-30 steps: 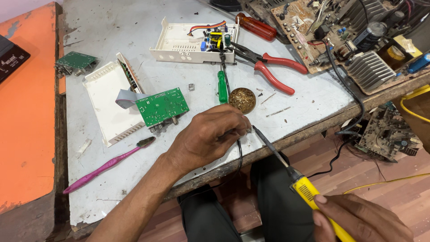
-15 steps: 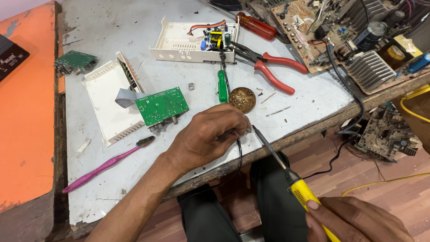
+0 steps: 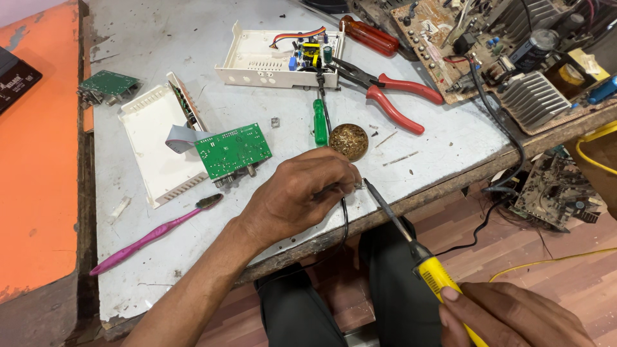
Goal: The person solders a coaxial connector onto a small green circuit board using a soldering iron and solder wire. They then use pliers to trim the excess lead and inspect the connection.
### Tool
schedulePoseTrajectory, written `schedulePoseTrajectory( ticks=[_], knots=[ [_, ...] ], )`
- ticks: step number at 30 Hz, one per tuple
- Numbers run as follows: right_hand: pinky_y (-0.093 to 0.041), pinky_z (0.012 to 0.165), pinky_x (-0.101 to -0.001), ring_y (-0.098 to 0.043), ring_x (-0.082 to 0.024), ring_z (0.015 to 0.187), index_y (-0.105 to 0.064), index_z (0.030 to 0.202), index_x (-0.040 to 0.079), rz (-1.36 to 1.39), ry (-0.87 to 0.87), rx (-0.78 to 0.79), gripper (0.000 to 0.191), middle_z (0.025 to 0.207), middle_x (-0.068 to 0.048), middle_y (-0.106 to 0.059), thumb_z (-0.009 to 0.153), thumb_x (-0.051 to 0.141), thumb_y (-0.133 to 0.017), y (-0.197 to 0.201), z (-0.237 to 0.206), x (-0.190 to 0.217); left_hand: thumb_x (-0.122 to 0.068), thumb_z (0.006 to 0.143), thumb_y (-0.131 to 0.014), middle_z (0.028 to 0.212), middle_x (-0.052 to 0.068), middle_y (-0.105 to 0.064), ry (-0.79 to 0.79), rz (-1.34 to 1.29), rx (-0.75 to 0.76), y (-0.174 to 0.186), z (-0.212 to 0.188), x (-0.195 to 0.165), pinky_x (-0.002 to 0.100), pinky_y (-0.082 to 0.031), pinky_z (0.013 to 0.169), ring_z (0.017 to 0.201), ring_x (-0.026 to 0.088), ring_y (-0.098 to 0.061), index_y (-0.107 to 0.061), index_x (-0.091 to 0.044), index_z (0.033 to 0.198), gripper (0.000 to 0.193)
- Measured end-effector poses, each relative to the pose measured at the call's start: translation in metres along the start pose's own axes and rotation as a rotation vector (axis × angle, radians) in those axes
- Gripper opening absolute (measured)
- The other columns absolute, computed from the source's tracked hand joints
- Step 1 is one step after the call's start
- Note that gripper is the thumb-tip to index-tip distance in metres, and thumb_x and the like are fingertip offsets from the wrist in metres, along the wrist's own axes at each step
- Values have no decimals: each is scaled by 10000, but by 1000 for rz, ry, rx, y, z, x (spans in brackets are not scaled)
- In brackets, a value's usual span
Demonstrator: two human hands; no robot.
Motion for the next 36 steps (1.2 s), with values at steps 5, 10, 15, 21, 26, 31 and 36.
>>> schedulePoseTrajectory(
  ticks=[5,10,15,21,26,31,36],
  knots=[
    [-644,809,-370,-768,-175,852,-732,1124,185,25,9,-18,363,929,-10,-766,777,227,-828,1,5,6,26,873,-762,982,58,-708,-5,-12,-5,1,-1,1,320,-614,749,909,187,-710,-653,-34,962,153],
    [-636,799,-375,-765,-189,840,-725,1113,221,-18,-9,0,372,915,-20,-762,752,223,-817,1,8,4,19,867,-764,987,57,-711,-22,-6,-9,1,-1,2,319,-618,760,917,188,-712,-654,-40,962,157],
    [-641,813,-380,-765,-193,862,-713,1153,217,-31,28,49,395,926,-18,-765,775,258,-822,-8,-8,-7,35,865,-770,1001,56,-718,-38,-21,-31,4,1,-1,312,-631,765,960,191,-723,-641,-42,941,168],
    [-637,812,-383,-766,-214,883,-715,1158,200,-83,95,101,367,942,-29,-765,820,325,-787,-2,-57,-56,94,905,-770,1022,61,-744,-168,-168,-266,28,2,-34,293,-642,875,1035,192,-740,-620,-48,939,209],
    [-639,813,-382,-770,-224,877,-708,1154,169,-22,30,19,345,928,-47,-761,847,319,-754,13,-86,-111,208,749,-636,967,82,-766,34,-30,-44,0,18,-15,283,-624,768,923,183,-754,-695,-19,979,328],
    [-642,815,-381,-775,-233,871,-701,1150,137,55,-8,-40,329,914,-65,-757,873,313,-721,12,-99,-129,171,852,-709,1031,111,-744,-43,-293,-192,14,10,-12,285,-664,908,1043,213,-759,-641,-29,886,214],
    [-644,817,-380,-779,-243,865,-694,1145,105,108,-3,-28,319,900,-82,-752,899,308,-688,12,-95,-121,194,815,-683,972,92,-767,152,-263,-116,1,10,12,273,-663,820,960,157,-774,-576,6,793,217]
  ],
)
Point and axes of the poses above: each hand's wrist, its own z-axis towards the middle knuckle, its own y-axis out of the back of the hand, x = y × z, the point moved 10 cm from there along z, towards the middle knuckle
